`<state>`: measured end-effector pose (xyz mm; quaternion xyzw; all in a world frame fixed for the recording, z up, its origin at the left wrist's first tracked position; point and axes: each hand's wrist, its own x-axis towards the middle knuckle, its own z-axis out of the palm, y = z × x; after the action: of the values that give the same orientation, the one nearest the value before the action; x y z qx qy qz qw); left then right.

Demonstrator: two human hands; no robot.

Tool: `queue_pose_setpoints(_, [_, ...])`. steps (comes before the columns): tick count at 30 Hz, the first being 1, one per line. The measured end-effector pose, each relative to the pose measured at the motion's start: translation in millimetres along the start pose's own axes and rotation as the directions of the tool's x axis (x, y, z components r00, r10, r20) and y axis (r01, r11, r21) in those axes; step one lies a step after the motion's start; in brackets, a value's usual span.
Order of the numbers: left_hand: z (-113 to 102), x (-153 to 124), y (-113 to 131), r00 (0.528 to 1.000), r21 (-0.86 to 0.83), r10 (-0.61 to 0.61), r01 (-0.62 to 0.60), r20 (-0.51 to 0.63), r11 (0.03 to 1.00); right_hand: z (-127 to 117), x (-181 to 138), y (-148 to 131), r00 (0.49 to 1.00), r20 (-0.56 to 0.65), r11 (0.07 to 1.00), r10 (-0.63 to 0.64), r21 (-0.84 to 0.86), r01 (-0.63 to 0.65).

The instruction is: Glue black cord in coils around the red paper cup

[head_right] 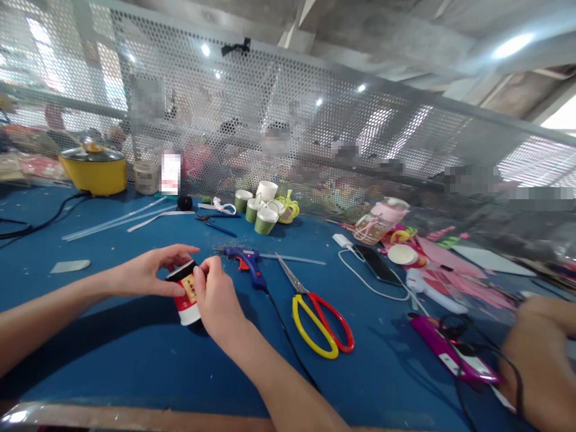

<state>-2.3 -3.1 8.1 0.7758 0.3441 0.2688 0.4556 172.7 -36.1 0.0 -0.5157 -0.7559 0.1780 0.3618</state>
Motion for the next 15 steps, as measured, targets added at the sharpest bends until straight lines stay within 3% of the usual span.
queue_pose_setpoints(7, [13.4,0.6,3.0,0.998,0.007,-0.058,0.058,-0.037,0.998,7.2,-2.1,-0.9,0.996,-0.056,0.995,-0.071,-0.081,0.066])
queue_pose_setpoints(15, [10.4,-0.2,1.9,1.0,-0.105,0.009,-0.01,-0.004,0.994,0.8,-3.2,-2.3,0.99,-0.038,0.987,-0.134,-0.089,0.13])
